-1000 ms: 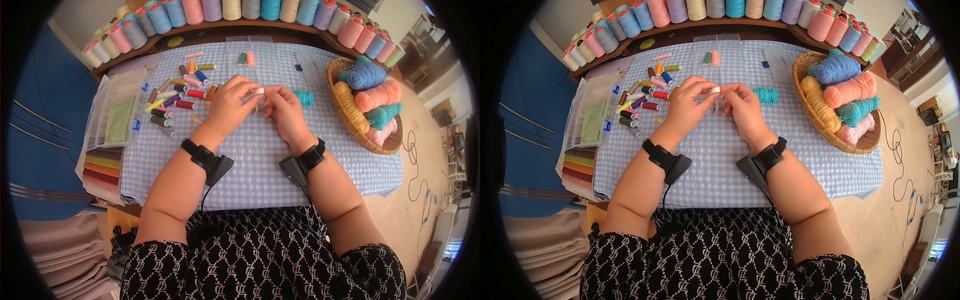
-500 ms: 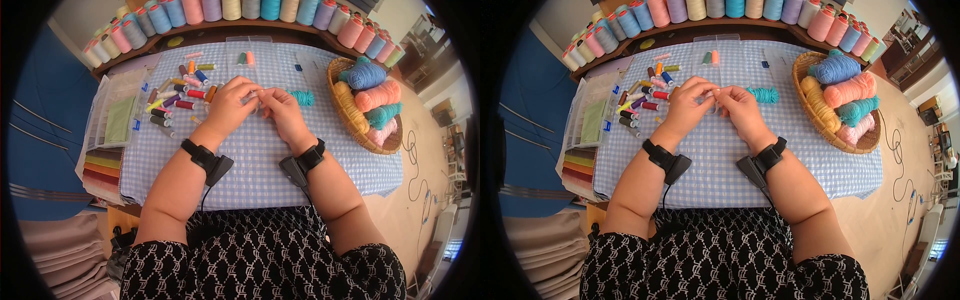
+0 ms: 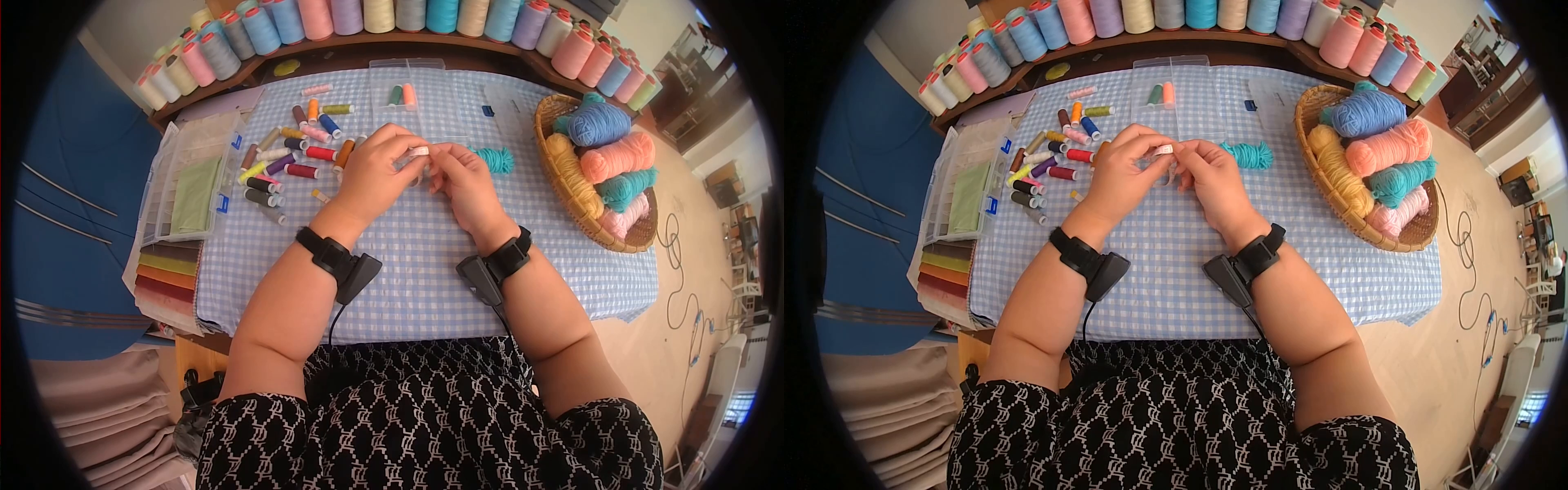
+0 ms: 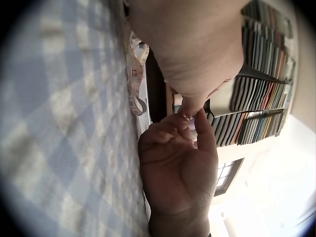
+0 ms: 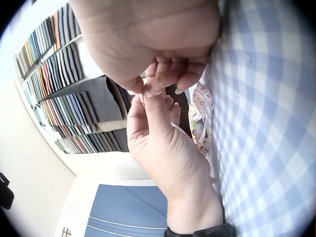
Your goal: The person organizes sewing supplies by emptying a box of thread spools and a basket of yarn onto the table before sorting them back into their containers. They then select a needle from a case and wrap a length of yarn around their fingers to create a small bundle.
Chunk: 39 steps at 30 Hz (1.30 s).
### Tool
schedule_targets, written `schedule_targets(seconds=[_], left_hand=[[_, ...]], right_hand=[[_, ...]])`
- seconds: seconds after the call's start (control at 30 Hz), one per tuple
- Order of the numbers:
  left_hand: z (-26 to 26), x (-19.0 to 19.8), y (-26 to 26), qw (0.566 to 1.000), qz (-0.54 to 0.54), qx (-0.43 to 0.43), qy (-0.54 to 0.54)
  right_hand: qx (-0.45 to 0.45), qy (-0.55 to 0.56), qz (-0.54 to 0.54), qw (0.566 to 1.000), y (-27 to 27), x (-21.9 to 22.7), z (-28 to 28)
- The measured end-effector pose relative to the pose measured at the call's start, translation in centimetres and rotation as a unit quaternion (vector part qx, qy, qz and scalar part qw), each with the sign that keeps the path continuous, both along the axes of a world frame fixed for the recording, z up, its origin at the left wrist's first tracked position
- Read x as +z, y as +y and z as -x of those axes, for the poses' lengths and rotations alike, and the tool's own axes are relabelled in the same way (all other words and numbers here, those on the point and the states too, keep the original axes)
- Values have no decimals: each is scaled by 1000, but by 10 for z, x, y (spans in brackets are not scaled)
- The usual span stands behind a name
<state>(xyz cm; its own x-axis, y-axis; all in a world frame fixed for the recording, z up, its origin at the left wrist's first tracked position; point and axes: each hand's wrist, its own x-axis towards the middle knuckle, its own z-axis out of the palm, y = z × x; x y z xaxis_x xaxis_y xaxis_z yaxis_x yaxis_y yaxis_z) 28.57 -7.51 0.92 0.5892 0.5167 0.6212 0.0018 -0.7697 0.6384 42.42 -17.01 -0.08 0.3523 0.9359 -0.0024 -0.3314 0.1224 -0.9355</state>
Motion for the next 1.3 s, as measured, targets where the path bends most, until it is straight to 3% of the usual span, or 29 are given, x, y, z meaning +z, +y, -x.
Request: schedule_targets(seconds=[0.23, 0.33, 0.93, 1.3], left_hand=[[-2, 1, -2, 1000, 3, 17, -20], [-1, 3, -3, 1000, -5, 22, -16], [1, 4, -2, 1000, -6, -13, 8], [-2, 3, -3, 1000, 6, 12, -14]], right_hand=[[3, 36, -25, 999, 2, -4, -4], [-37, 26, 0, 999, 1, 1, 2], [36, -17, -11, 999, 1, 0, -1], [-11, 32, -5, 999, 1, 0, 0]])
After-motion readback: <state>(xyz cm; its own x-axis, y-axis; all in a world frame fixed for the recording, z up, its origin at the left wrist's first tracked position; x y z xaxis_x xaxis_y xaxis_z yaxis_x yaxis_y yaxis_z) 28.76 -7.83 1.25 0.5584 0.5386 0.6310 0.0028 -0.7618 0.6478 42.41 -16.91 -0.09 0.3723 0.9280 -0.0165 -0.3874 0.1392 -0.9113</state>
